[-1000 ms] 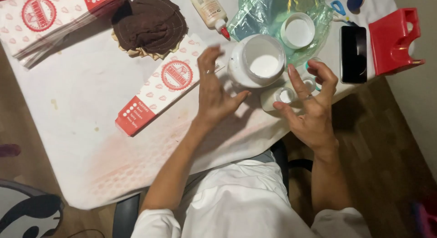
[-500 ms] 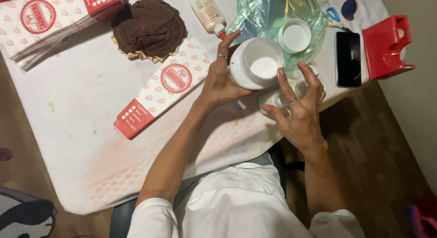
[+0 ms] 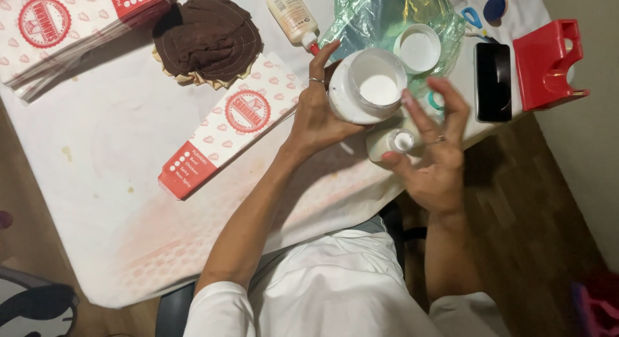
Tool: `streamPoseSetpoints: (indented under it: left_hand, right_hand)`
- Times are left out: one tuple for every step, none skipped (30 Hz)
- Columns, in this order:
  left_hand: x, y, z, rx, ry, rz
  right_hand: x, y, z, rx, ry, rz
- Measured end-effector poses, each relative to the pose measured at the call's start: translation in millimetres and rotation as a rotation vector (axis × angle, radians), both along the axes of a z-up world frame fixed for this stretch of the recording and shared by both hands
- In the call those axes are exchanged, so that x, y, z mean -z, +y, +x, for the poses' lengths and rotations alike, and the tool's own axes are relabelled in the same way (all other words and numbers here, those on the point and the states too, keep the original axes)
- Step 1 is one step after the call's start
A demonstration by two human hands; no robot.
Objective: The person is applying glue to small containers and wrapping them with paper labels to finalize the packaging.
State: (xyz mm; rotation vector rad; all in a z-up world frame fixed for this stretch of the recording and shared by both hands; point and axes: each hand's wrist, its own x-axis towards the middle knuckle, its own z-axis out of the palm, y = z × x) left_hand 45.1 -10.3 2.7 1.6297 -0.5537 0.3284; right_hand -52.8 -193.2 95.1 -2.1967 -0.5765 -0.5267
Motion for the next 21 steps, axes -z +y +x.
streamPoseSetpoints:
  left_hand:
    - [-1,0,-1,0.0,0.002,-0.001]
    - [-2,-1,-1,-0.003,0.0,0.009]
    - [-4,-2,-2,-0.005,-0.003,0.02]
    - [-3,-1,-1,-0.006,-0.003,0.018]
    - [-2,0,0,0.007,-0.009,0.02]
    - [-1,0,0,0.021,-0.016,0.023]
    - [-3,2,-1,0.022,-0.017,0.022]
    - [-5,2,-3,0.036,0.024,0.021]
    - [-7,3,-5,0.049,0.064,0.02]
    - [3,3,-4,0.055,0.065,0.021]
    - [14,2,-2,0.006,-0.062,0.132]
    - [24,1,0,-0.04,-0.191,0.24]
    - [6,1,-22,-0.033,-0.192,0.237]
    - [-12,1,-43,-0.149,-0.243,0.238]
    - [-30,2,-64,-0.266,-0.292,0.238]
    - [-29,-8,-74,-0.261,-0.291,0.238]
    - [-27,-18,-84,-0.25,-0.438,0.146]
    - [-26,-28,-94,-0.239,-0.584,0.052]
    - [-20,-35,-98,-0.235,-0.581,0.052]
    - [-15,-43,-102,-0.264,-0.509,0.124]
    - [-9,-51,-105,-0.293,-0.436,0.195]
  right_hand:
    - [0,-5,-1,0.0,0.002,-0.001]
    - [0,-11,-2,0.042,-0.013,-0.039]
    - [-1,-17,-2,0.084,-0.029,-0.077]
    - [2,-20,-5,0.083,-0.028,-0.079]
    - [5,-24,-7,0.121,-0.015,-0.093]
    - [8,-28,-10,0.159,-0.003,-0.106]
    - [10,-31,-10,0.16,-0.003,-0.107]
    - [12,-35,-12,0.165,-0.012,-0.125]
    - [15,-38,-14,0.169,-0.021,-0.142]
    - [18,-43,-15,0.175,-0.02,-0.142]
    - [21,-48,-16,0.187,-0.065,-0.227]
    - [23,-54,-17,0.2,-0.111,-0.314]
    - [27,-59,-19,0.207,-0.11,-0.316]
    - [31,-64,-21,0.211,-0.127,-0.373]
    - [35,-70,-22,0.215,-0.144,-0.431]
    - [38,-73,-23,0.219,-0.141,-0.431]
    - [43,-76,-25,0.208,-0.118,-0.472]
    - [47,-79,-27,0.196,-0.095,-0.512]
    - [50,-79,-28,0.199,-0.091,-0.512]
    - [52,-79,-28,0.211,-0.093,-0.553]
    - [54,-79,-28,0.224,-0.095,-0.593]
